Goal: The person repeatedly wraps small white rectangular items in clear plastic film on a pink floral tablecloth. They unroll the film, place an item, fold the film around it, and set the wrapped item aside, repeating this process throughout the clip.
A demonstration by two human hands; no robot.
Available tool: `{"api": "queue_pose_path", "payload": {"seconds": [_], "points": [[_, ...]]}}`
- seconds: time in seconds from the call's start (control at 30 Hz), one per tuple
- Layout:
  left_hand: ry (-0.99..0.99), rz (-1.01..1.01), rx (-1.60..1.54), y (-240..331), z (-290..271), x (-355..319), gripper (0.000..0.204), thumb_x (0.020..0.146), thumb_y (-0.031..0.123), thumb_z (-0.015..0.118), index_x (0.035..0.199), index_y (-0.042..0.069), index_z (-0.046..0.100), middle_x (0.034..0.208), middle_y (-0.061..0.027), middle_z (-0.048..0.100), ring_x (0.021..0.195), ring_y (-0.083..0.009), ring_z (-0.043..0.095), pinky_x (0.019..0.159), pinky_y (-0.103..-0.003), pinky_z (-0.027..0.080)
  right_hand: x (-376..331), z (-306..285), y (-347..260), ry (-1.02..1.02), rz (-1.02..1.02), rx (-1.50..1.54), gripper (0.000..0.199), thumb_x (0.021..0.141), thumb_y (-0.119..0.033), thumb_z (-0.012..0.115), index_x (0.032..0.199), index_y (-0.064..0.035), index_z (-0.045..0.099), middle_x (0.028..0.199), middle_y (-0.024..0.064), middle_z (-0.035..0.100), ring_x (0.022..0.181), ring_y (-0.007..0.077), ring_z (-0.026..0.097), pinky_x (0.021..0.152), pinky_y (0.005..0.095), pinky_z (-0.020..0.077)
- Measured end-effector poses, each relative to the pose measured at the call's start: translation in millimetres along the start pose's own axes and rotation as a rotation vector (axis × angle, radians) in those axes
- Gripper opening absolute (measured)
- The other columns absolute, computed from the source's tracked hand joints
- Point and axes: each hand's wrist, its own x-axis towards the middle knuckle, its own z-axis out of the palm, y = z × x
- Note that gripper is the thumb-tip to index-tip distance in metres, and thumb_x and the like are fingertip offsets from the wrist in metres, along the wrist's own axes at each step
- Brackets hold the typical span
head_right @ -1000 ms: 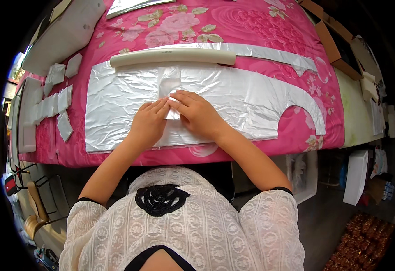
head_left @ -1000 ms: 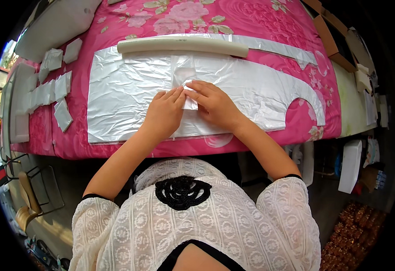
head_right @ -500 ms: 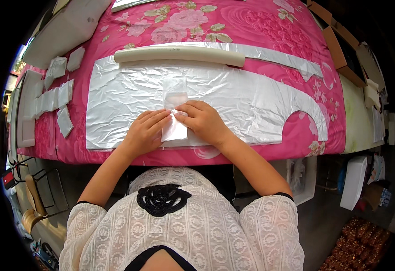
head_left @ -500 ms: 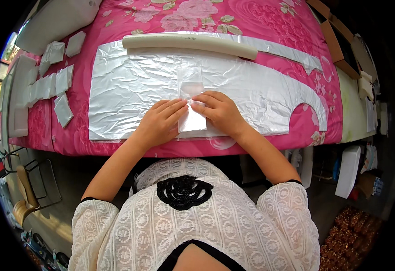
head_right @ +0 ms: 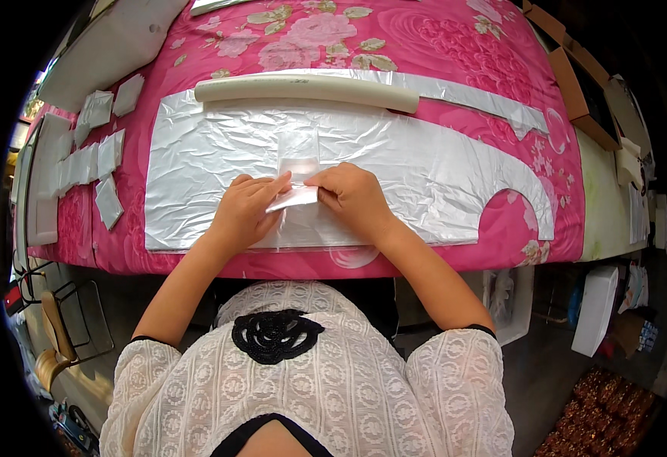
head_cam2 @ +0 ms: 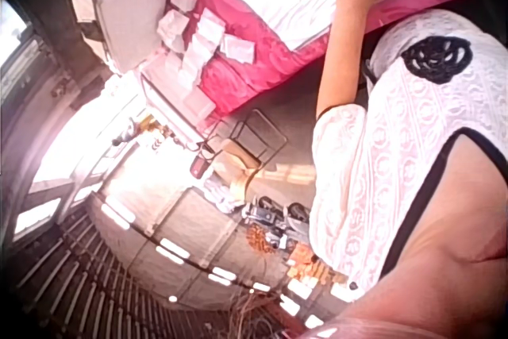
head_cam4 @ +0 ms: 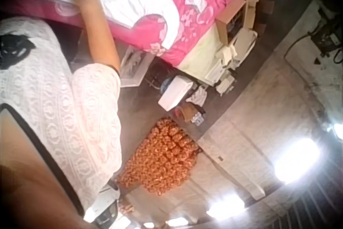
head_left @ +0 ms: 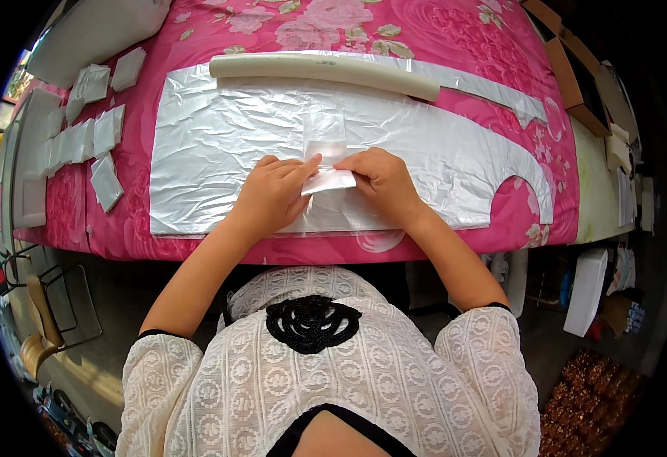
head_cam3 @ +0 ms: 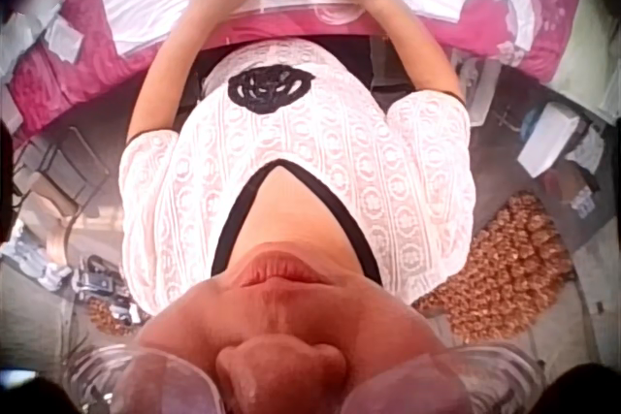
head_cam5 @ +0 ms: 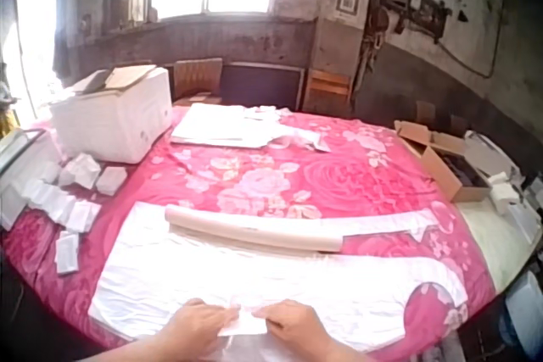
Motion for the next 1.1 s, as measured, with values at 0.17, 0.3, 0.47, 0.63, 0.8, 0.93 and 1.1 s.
{"api": "queue_pose_path", "payload": {"seconds": [0.17,0.3,0.47,0.63,0.8,0.93,1.1], "points": [[0.047,-0.485,-0.158,5.6,5.4,23.2,0.036,0.079,0.016,0.064,0.111,0.0,0.058,0.075,-0.012,0.066,0.071,-0.0264,0.064,0.063,-0.035,0.049,29.9,-4.2,-7.8,-0.064,0.484,0.118,0.03,0.084,-0.026,0.06,0.081,0.0029,0.067,0.061,0.0085,0.062,0.055,0.0129,0.056,0.054,0.028,0.0427],[0.105,-0.589,-0.186,-8.1,7.1,37.3,0.048,0.078,0.02,0.066,0.117,-0.004,0.053,0.065,-0.0117,0.065,0.06,-0.0259,0.064,0.058,-0.034,0.049,47.5,-7.8,-4.5,-0.189,0.65,0.105,0.028,0.081,-0.026,0.061,0.073,-0.0001,0.068,0.055,0.0074,0.06,0.051,0.0147,0.056,0.053,0.03,0.0439],[0.074,-0.555,0.007,-11.7,8.9,38.6,0.067,0.077,0.02,0.068,0.131,-0.005,0.038,0.107,-0.017,0.06,0.083,-0.0244,0.064,0.072,-0.032,0.05,55.1,-8.0,-0.5,-0.253,0.714,0.071,0.03,0.079,-0.026,0.06,0.06,-0.0037,0.065,0.051,0.0058,0.06,0.049,0.0165,0.058,0.053,0.0313,0.0464],[0.048,-0.109,0.246,3.2,34.5,34.1,0.079,0.08,0.034,0.062,0.137,-0.006,0.026,0.142,-0.022,0.029,0.135,-0.0341,0.023,0.108,-0.043,0.023,55.0,-5.0,5.5,-0.245,0.713,0.105,0.031,0.077,-0.028,0.062,0.058,-0.004,0.063,0.051,0.0069,0.06,0.048,0.0168,0.058,0.054,0.0306,0.0471],[-0.022,-0.163,0.288,-3.3,48.8,29.9,0.094,0.077,0.057,0.053,0.137,-0.009,0.024,0.144,-0.0247,0.024,0.137,-0.0339,0.019,0.111,-0.045,0.014,49.5,-6.6,-3.7,-0.213,0.687,0.029,0.023,0.071,-0.026,0.067,0.066,-0.0038,0.064,0.058,0.0088,0.062,0.057,0.0197,0.061,0.058,0.0312,0.0481],[0.0,-0.162,0.307,-1.6,46.4,29.0,0.092,0.079,0.055,0.054,0.137,-0.01,0.024,0.144,-0.0252,0.022,0.137,-0.0344,0.018,0.111,-0.045,0.013,44.3,-24.2,-24.4,-0.266,0.538,-0.471,0.024,0.069,-0.021,0.07,0.085,-0.0038,0.066,0.074,0.01,0.064,0.072,0.0248,0.062,0.065,0.0331,0.0489],[0.178,-0.196,-0.101,7.0,22.6,4.1,0.07,0.082,0.031,0.061,0.135,-0.005,0.032,0.137,-0.0252,0.034,0.13,-0.0323,0.032,0.106,-0.042,0.025,53.1,-19.7,-17.7,-0.068,0.026,-0.522,0.044,0.078,-0.03,0.065,0.111,-0.002,0.058,0.106,0.014,0.061,0.103,0.0276,0.055,0.087,0.0385,0.0444]]}}
